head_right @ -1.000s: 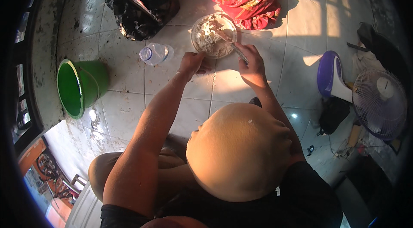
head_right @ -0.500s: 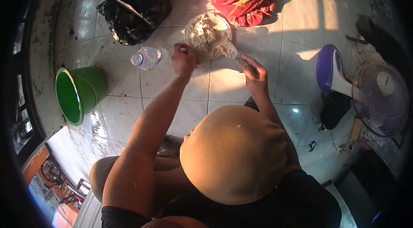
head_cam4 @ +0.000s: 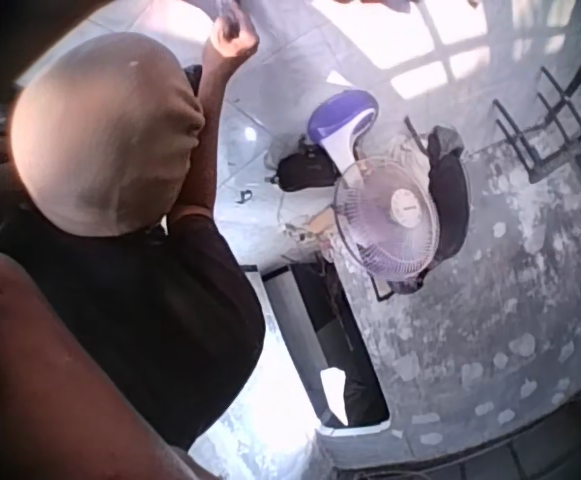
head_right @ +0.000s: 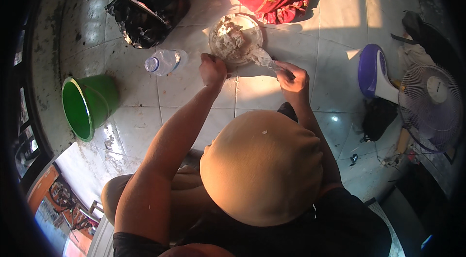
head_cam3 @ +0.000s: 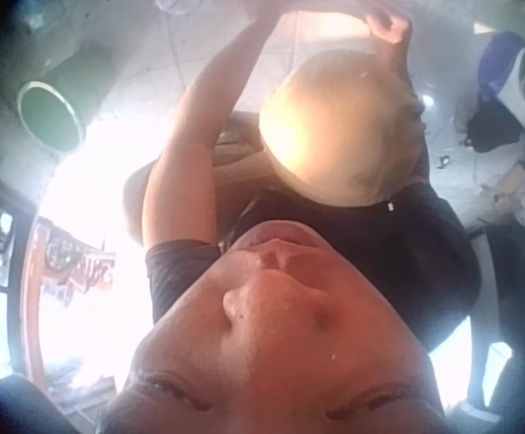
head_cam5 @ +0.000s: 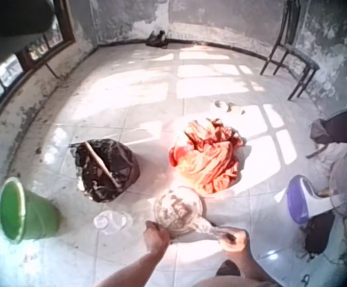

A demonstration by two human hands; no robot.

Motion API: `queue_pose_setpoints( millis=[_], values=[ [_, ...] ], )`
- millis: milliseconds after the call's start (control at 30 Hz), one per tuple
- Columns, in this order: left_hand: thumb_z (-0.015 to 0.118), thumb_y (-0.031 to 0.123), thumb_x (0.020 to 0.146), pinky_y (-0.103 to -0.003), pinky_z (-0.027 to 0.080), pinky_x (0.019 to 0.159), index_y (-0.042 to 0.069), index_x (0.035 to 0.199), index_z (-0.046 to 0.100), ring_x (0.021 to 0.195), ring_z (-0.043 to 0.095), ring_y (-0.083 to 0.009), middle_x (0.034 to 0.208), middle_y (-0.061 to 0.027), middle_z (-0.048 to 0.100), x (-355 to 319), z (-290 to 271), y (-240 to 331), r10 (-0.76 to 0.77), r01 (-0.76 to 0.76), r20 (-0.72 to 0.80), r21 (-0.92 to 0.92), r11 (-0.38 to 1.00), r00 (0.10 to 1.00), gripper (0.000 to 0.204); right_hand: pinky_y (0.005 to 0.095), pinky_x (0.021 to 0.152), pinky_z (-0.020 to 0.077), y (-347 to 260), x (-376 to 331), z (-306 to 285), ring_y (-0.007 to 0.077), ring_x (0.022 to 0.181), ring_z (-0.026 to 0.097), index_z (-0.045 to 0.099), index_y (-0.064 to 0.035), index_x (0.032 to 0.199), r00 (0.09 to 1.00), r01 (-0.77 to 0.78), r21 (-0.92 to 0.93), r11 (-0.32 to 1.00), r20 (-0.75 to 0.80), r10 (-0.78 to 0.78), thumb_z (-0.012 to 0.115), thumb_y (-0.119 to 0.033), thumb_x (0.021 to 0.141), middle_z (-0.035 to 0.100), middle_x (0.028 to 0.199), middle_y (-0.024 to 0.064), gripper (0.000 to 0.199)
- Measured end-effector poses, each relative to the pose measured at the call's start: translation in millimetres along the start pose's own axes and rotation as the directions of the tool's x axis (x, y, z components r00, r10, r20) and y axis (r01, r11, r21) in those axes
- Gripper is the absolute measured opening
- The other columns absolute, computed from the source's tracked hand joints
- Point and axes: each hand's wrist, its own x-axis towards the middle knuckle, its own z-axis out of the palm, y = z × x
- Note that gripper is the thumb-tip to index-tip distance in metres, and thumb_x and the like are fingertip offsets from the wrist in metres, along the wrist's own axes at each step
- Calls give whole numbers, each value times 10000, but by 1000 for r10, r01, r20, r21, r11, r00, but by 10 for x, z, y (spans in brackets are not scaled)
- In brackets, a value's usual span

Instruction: The person sits on the floor and mixes a white powder in a bowl with a plastic bottle used as a tool. They briefly stand to refill the bottle at an outdoor tap, then return to the floor to continue mixing the powder.

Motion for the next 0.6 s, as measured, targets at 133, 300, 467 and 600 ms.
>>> queue_pose_setpoints(
  millis=[133, 300, 467, 600],
  values=[
    [558, 121, 985, -564, 598, 732, -40, 1062, 536, 811, 742, -480, 862, -287, 722, -18, -30, 5, 4, -3, 31, -31, 1000, 1000, 180, 258, 696, 529, 92, -192, 113, 104, 727, 672, 775, 32, 1161, 988, -149, 123, 981, -31, 154, 653, -1, 926, 768, 881, 92, 267],
    [570, 91, 977, -454, 673, 575, -84, 1105, 530, 745, 782, -384, 942, -257, 718, -151, -245, 210, -104, 163, 224, -267, 950, 969, 221, 251, 694, 516, 144, -389, 198, 81, 738, 650, 759, 20, 1232, 979, -195, 156, 968, -25, 201, 629, 21, 946, 755, 885, 68, 314],
    [581, 55, 952, -430, 704, 611, -111, 1133, 556, 741, 791, -365, 1022, -258, 714, -11, -315, 100, -127, 246, 379, -283, 927, 917, 247, 245, 702, 506, 334, -561, 290, 71, 736, 621, 755, 0, 1264, 975, -215, 236, 948, -8, 223, 615, 27, 958, 741, 880, 48, 337],
    [589, 51, 949, -418, 703, 631, -112, 1101, 584, 752, 796, -352, 984, -252, 737, 7, -367, 122, -132, 270, 427, -280, 921, 895, 223, 239, 683, 491, 399, -603, 415, 65, 726, 604, 731, -12, 1312, 983, -184, 299, 936, 33, 183, 608, 13, 986, 737, 944, 42, 349]
  ],
)
